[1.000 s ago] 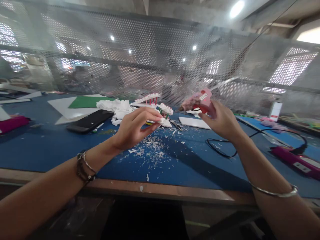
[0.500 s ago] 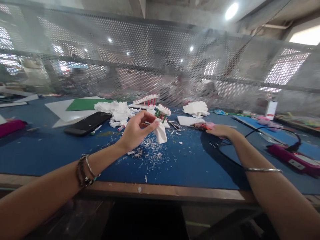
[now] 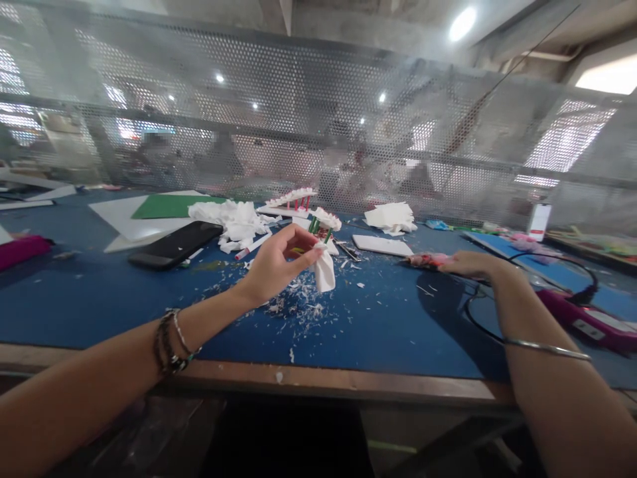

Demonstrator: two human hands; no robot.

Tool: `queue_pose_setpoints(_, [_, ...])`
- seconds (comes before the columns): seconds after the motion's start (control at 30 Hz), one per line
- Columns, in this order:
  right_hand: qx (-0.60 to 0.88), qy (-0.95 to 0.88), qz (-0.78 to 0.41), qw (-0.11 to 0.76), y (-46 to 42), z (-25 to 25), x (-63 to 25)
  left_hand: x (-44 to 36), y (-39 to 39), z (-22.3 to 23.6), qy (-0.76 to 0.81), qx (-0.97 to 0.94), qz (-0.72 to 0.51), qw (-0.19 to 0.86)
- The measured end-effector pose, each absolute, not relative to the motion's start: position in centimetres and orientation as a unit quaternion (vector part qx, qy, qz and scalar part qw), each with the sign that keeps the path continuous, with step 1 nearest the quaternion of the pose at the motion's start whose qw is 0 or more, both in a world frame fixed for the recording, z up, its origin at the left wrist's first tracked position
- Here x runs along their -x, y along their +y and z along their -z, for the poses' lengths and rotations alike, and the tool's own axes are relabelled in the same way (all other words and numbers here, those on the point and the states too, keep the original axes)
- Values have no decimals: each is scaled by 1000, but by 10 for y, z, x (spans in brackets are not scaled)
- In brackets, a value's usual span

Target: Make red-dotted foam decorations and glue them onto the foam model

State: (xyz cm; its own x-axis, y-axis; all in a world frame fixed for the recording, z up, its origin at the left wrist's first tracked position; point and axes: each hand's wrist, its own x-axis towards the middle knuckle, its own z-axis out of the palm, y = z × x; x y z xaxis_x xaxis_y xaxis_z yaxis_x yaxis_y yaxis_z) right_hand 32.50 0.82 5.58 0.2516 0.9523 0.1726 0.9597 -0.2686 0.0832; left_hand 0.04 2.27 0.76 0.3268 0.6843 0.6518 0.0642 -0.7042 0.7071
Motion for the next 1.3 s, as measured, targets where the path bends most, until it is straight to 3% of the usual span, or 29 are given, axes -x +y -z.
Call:
queue_pose_setpoints(0.1, [784, -613, 90, 33, 9, -62, -313, 0, 23, -7, 253, -766, -520, 279])
queue_pose_setpoints(0.23, [704, -693, 96, 121, 7, -67, -267, -3, 23, -5, 262, -771, -514, 271])
queue_pose_setpoints(0.37, [439, -829, -76, 340, -6, -51, -208, -5, 22, -4, 239, -765, -524, 288])
queue_pose_setpoints(0.47, [356, -847, -126, 375, -16, -35, -177, -5, 19, -4, 214, -772, -525, 288])
queue_pose_setpoints(0.6, [362, -818, -136, 426, -21, -23, -163, -5, 17, -4, 199, -785, -518, 276])
queue_pose_setpoints(0.83, [363, -803, -119, 457, -20, -20, -163, -7, 18, -2, 172, -795, -519, 264])
queue_pose_setpoints(1.3, [351, -833, -48, 425, -23, -28, -167, -7, 17, -1, 156, -802, -521, 245])
